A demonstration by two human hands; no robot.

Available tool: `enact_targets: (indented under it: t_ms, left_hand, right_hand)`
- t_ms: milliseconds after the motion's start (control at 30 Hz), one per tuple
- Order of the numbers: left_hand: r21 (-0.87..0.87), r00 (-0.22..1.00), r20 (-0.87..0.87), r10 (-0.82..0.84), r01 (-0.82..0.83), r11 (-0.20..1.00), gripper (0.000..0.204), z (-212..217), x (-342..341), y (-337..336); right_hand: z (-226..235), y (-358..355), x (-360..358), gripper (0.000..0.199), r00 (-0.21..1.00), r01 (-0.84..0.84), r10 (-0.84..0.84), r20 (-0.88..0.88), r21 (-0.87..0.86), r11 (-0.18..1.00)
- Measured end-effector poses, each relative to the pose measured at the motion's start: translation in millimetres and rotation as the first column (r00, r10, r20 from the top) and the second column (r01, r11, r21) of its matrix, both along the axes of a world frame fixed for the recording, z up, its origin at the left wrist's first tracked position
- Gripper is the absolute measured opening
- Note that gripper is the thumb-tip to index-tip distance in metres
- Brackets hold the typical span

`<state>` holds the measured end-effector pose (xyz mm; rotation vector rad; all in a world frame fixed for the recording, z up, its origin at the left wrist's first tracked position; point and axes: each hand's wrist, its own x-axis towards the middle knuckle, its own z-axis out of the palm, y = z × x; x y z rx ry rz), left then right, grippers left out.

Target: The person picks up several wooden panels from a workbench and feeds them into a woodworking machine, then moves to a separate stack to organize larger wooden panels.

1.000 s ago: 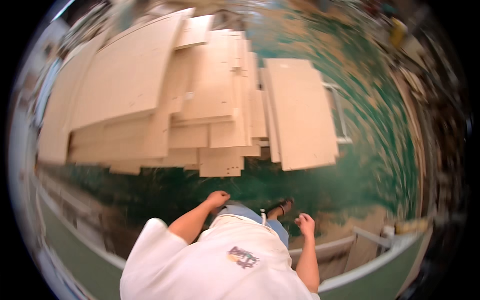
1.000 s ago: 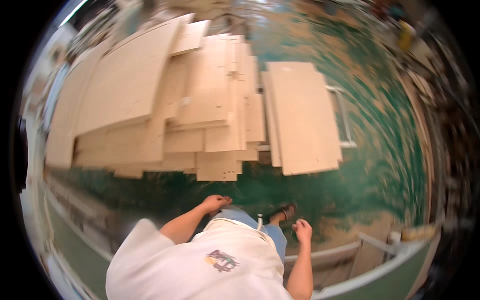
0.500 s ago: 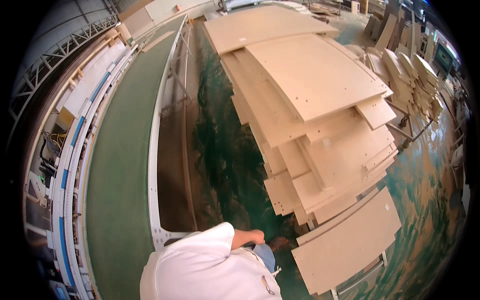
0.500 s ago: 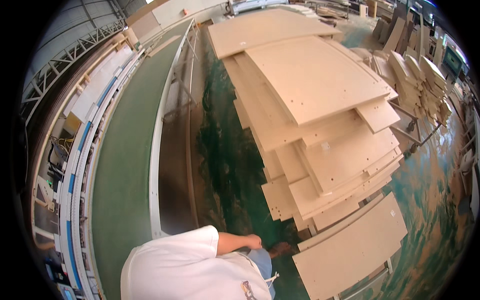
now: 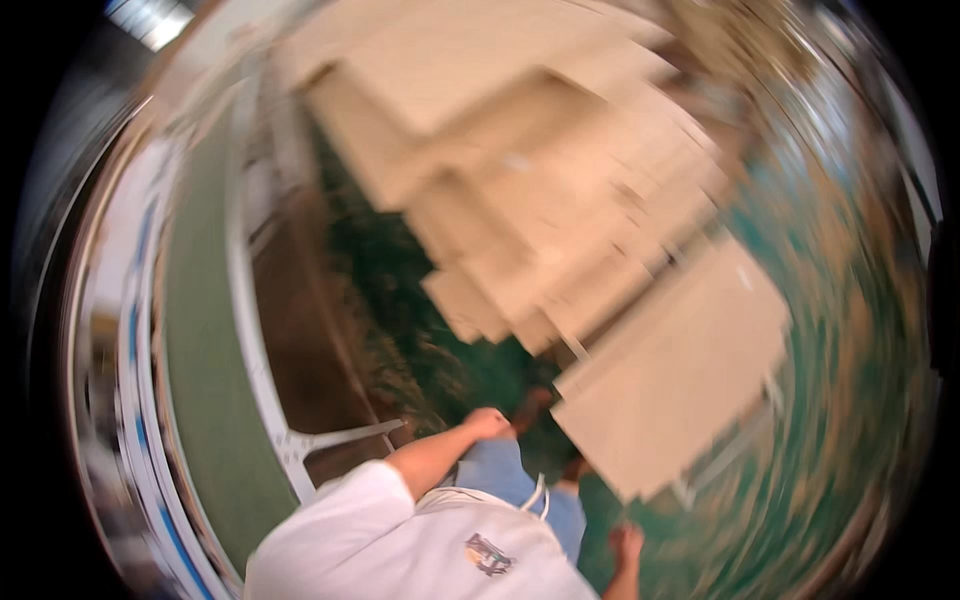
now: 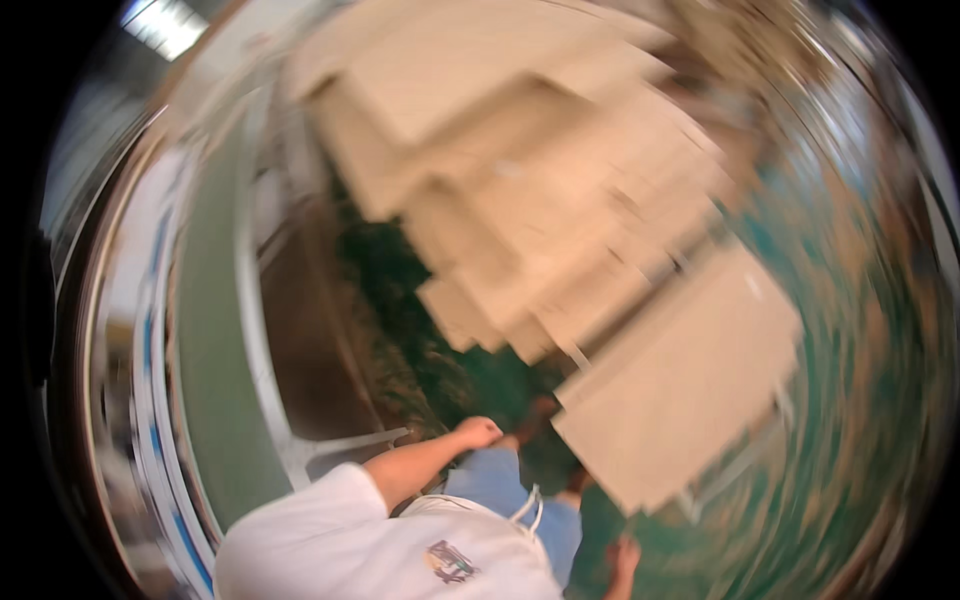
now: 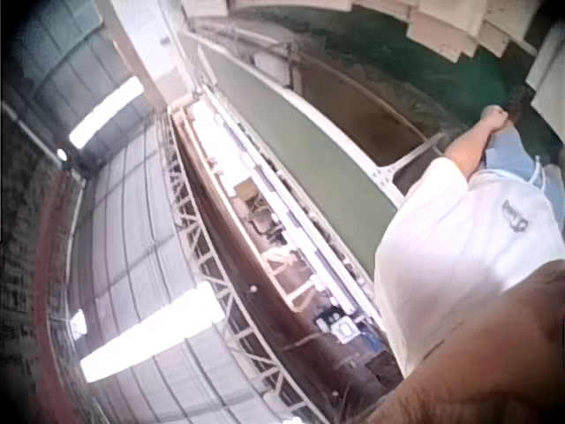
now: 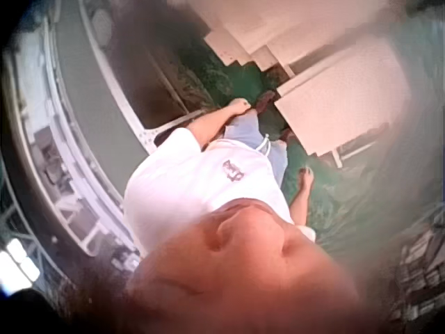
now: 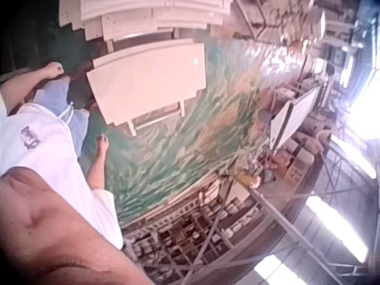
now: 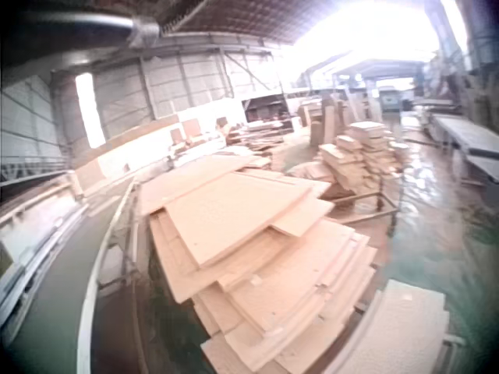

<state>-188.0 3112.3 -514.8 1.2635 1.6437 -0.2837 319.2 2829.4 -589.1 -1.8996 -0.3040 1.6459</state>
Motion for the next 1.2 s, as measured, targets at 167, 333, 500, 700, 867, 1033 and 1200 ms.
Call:
enact_targets:
  t_ms: [167,333,500,700,867,1033,1200]
  left_hand:
    - [-0.120,0.941,0.095,0.325,-0.313,0.942,0.043,-53.9,52.8,-32.5]
    - [-0.178,0.967,-0.058,0.248,-0.255,0.951,0.051,-137.1,100.9,-13.6]
    - [-0.089,0.969,-0.151,0.194,-0.209,0.974,0.070,-265.8,138.5,40.4]
    - [-0.167,0.915,-0.095,0.393,-0.404,0.900,0.078,-332.0,171.6,63.8]
    - [-0.068,0.984,-0.172,0.047,-0.060,0.996,0.077,-317.8,161.6,62.6]
    - [0.020,1.000,-0.006,-0.003,0.003,1.000,0.058,-234.1,181.7,46.5]
    - [-0.098,0.978,0.197,0.064,-0.045,0.994,0.054,-145.1,193.2,41.5]
  right_hand:
    - [-13.5,25.8,41.1,0.033,0.942,-0.005,0.082,0.324,-0.232,0.973]
    - [-89.7,32.6,73.1,0.034,0.964,0.151,-0.058,0.258,-0.353,0.923]
    - [-219.3,32.8,98.2,0.037,0.855,-0.043,0.149,0.496,-0.220,0.975]
    - [-253.7,109.6,72.6,0.054,0.854,0.288,-0.143,0.500,-0.226,0.931]
    - [-243.8,123.8,76.5,0.060,0.873,0.371,-0.225,0.433,-0.291,0.882]
    - [-185.9,156.1,153.9,0.065,0.917,0.399,-0.369,0.151,-0.339,0.852]
    - [-117.7,267.8,213.2,0.082,0.899,0.428,-0.394,0.191,-0.194,0.883]
